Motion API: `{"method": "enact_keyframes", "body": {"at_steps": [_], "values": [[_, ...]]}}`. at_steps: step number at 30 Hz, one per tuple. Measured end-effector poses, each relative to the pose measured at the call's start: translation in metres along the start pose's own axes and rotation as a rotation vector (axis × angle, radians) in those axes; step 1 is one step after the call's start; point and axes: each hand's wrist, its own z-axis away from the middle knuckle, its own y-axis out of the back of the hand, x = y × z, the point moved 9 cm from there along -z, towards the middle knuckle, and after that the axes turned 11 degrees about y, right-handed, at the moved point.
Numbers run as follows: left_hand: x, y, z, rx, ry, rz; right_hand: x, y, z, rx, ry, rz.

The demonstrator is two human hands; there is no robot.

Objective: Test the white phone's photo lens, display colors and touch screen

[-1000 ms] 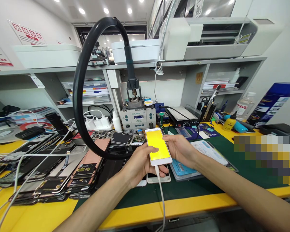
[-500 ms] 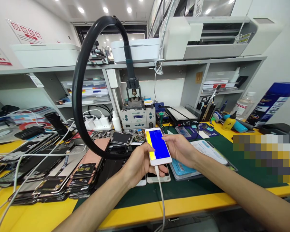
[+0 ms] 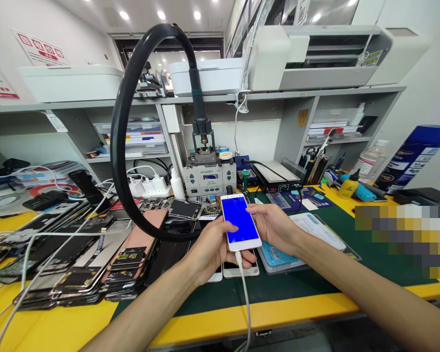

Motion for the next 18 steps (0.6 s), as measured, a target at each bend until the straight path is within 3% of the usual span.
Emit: {"method": "enact_keyframes", "body": {"at_steps": [6,18], "values": [[-0.0034,-0.0006,-0.0010,-0.066,0.035,0.080,0.0006,-0.0010,0.0004,0.000,-0.009,-0.007],[0.0020,0.0004,0.0016,0.029,-0.024,-0.053,0.0034,0.0029,-0.0037,-0.009,0.007,-0.019]]}}
